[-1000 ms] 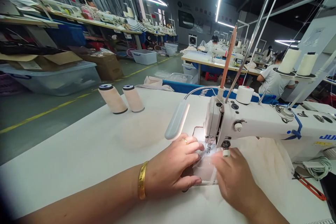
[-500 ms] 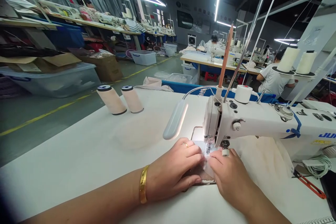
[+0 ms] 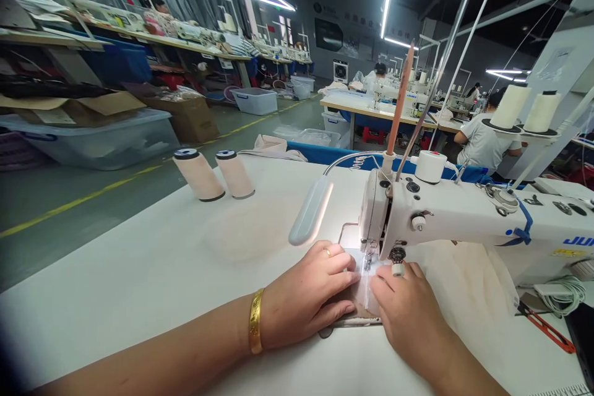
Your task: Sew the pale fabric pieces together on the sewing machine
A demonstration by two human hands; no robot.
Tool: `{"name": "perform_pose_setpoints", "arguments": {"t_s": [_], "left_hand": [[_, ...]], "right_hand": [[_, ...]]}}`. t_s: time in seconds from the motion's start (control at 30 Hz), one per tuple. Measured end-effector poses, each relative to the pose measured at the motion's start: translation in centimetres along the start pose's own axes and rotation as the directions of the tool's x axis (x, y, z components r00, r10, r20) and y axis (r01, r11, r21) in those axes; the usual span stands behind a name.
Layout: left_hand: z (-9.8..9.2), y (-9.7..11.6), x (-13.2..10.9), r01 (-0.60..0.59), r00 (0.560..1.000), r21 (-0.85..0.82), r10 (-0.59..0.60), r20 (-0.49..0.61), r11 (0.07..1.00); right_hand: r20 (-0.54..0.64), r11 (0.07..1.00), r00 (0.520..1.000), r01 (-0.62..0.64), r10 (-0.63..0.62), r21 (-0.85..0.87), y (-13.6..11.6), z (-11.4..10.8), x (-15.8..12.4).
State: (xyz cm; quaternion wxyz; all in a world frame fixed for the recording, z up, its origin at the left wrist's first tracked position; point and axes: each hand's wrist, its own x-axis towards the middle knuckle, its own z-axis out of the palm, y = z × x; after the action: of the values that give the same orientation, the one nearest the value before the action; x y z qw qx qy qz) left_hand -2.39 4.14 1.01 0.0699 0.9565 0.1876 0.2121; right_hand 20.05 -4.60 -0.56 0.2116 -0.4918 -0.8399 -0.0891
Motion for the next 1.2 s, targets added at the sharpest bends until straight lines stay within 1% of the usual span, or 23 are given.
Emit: {"name": "perform_pose_setpoints", "arguments": {"t_s": [0.07, 0.13, 0.2, 0.23, 0.3, 0.37, 0.47, 0.57, 0.67, 0.8, 0.9, 0.97, 1.03, 1.1, 1.2], "left_hand": [[0.4, -0.2, 0.0, -0.014, 1.0, -0.031, 0.014, -0.005, 0.999], [0.8, -0.6, 0.0, -0.012, 1.0, -0.066, 0.012, 0.0, 0.998], [1.2, -0.9, 0.1, 0.014, 1.0, -0.096, -0.013, 0.007, 0.995], [1.3, -0.9, 0.1, 0.031, 0.999, -0.105, -0.03, 0.012, 0.994], [1.3, -0.8, 0.3, 0.06, 0.998, -0.109, -0.058, 0.026, 0.992], [1.2, -0.4, 0.5, 0.077, 0.997, -0.102, -0.075, 0.019, 0.992], [1.3, 0.3, 1.0, 0.102, 0.994, -0.093, -0.106, -0.031, 0.99], [1.7, 0.7, 1.5, 0.122, 0.989, -0.08, -0.128, -0.078, 0.989], [2.0, 0.9, 1.9, 0.122, 0.986, -0.028, -0.125, -0.112, 0.992], [1.9, 1.1, 2.2, 0.09, 0.988, 0.052, -0.082, -0.13, 0.995], [1.8, 1.0, 2.0, 0.065, 0.986, 0.068, -0.053, -0.161, 0.996], [1.9, 1.0, 1.6, 0.043, 0.984, 0.055, -0.033, -0.172, 0.998], [1.9, 0.9, 1.0, 0.003, 0.985, 0.024, 0.001, -0.175, 1.0], [1.9, 0.9, 0.3, -0.036, 0.983, -0.01, 0.033, -0.179, 0.999], [1.8, 1.0, -0.4, -0.055, 0.983, -0.027, 0.05, -0.18, 0.998]], "right_hand": [[0.007, 0.997, 1.0, 0.018, -0.019, 0.076, -0.2, -0.5, 0.1], [0.069, 0.989, 0.997, 0.009, -0.019, 0.15, -0.3, -1.0, 0.2], [0.123, 0.985, 0.992, -0.006, -0.016, 0.172, -0.2, -1.2, 0.2], [0.126, 0.986, 0.992, -0.007, -0.014, 0.168, -0.1, -1.1, 0.2], [0.088, 0.985, 0.996, -0.026, 0.012, 0.168, 0.2, -0.7, 0.1], [0.032, 0.974, 0.996, -0.09, 0.085, 0.209, 0.5, -0.2, 0.0], [-0.031, 0.937, 0.98, -0.18, 0.198, 0.299, 0.5, 0.3, 0.0], [-0.056, 0.919, 0.974, -0.188, 0.22, 0.347, 0.1, 0.4, 0.2], [-0.063, 0.921, 0.977, -0.171, 0.206, 0.35, -0.1, 0.4, 0.3], [-0.078, 0.93, 0.981, -0.144, 0.18, 0.338, 0.0, 0.5, 0.4], [-0.075, 0.945, 0.989, -0.097, 0.126, 0.312, 0.1, 0.2, 0.3], [-0.031, 0.962, 0.998, -0.052, 0.063, 0.268, 0.0, -0.1, 0.2], [0.039, 0.978, 0.999, -0.023, 0.015, 0.208, -0.1, -0.5, 0.1], [0.096, 0.989, 0.995, -0.006, -0.008, 0.148, -0.2, -0.7, -0.1], [0.122, 0.994, 0.992, 0.015, -0.028, 0.104, -0.1, -0.8, -0.3]]}}
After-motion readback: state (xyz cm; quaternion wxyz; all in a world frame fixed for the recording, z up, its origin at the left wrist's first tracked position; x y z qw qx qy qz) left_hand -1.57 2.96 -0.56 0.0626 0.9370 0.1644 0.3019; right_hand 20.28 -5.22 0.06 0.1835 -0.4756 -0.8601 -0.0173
